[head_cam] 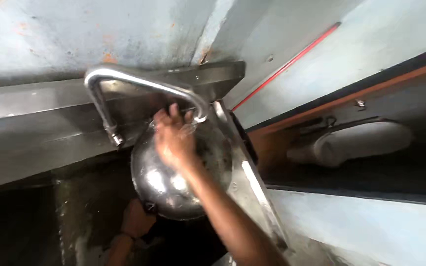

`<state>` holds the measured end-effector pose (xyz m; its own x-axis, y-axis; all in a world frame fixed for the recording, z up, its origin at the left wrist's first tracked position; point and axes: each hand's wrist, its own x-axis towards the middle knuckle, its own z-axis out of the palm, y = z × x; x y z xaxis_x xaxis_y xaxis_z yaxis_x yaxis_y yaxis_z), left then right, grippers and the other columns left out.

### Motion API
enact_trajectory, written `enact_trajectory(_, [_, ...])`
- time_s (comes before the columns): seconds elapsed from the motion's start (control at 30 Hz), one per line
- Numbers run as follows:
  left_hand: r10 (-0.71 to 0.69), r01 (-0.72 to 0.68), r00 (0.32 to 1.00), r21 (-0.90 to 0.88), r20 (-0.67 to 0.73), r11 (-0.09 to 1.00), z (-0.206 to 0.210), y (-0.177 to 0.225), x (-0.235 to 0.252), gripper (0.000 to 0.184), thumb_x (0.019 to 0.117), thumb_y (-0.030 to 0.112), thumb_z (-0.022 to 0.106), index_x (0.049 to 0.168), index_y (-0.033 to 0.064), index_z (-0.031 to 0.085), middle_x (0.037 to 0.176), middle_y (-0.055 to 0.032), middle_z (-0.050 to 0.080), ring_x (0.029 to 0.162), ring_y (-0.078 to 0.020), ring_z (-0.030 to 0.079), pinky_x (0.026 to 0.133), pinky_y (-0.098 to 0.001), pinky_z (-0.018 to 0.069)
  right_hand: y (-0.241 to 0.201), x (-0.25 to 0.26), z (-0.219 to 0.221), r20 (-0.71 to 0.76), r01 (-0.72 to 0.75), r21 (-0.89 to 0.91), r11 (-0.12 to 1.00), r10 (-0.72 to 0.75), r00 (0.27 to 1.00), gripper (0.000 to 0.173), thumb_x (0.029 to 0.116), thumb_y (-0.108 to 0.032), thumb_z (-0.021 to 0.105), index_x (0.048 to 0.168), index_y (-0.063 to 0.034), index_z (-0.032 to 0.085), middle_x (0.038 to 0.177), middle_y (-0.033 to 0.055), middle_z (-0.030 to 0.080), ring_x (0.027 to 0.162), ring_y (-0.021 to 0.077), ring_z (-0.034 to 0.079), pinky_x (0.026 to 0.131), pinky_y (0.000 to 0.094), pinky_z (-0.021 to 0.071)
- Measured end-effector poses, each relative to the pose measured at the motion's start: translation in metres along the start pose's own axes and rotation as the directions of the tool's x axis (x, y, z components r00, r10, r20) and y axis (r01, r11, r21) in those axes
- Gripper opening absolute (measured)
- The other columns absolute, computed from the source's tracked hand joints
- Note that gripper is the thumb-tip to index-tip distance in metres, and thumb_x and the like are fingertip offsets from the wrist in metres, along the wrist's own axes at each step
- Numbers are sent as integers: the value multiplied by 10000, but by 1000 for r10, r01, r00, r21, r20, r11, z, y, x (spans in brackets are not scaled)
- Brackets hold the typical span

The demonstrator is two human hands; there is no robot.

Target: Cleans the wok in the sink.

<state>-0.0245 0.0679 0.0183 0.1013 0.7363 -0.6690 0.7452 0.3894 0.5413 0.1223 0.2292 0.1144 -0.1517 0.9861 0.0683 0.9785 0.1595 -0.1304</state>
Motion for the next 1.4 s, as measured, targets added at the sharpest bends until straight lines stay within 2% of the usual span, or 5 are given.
enact_trajectory(0.17, [22, -22, 999, -8, -23, 1000, -9, -1, 5, 731, 767, 356, 824, 1338, -38, 592, 1314, -251, 630, 1252, -385, 600, 1084, -563, 459, 36, -148, 0, -129, 224, 155, 962, -205, 970, 458, 1049, -270, 466, 1499, -279, 548, 1615, -75, 441, 1538, 197, 334, 1229, 656, 271])
enact_trajectory(0.5, [35, -30, 992, 48, -118, 998, -1, 1, 5, 475, 784, 327, 778, 1111, -13, 721, 1127, -226, 712, 1115, -380, 672, 1000, -567, 511, 139, 72, -16, 383, -380, 533, 757, 184, 905, 402, 1105, -261, 415, 1396, -95, 637, 1450, 123, 599, 1378, 271, 524, 1158, 519, 394])
enact_trajectory(0.97, [88, -85, 984, 26, -154, 996, 28, -17, -4, 588, 740, 330, 837, 1194, -16, 695, 1192, -234, 694, 1164, -380, 648, 1052, -551, 484, 198, 29, -31, 442, -496, 509, 703, 281, 852, 810, 932, -718, 558, 1173, 45, 684, 1188, 281, 670, 1146, 420, 630, 986, 644, 482])
enact_trajectory(1.23, [289, -411, 910, 565, 296, 715, -81, 88, -49, 637, 817, 406, 814, 1295, 19, 646, 1363, -240, 609, 1316, -430, 532, 1126, -639, 360, 227, -34, -188, -64, 110, 719, 686, -93, 994, 335, 857, -526, 704, 729, -216, 691, 659, -100, 622, 596, 12, 582, 554, 230, 505])
enact_trajectory(1.4, [204, -171, 978, 748, 48, 641, -134, 147, -72, 479, 839, 350, 762, 1168, 21, 650, 1131, -232, 684, 1081, -447, 643, 971, -644, 459, 269, -76, -214, -304, 588, 674, 447, -558, 772, 541, 754, -711, 776, 849, -186, 680, 793, -48, 656, 792, 69, 646, 710, 257, 549])
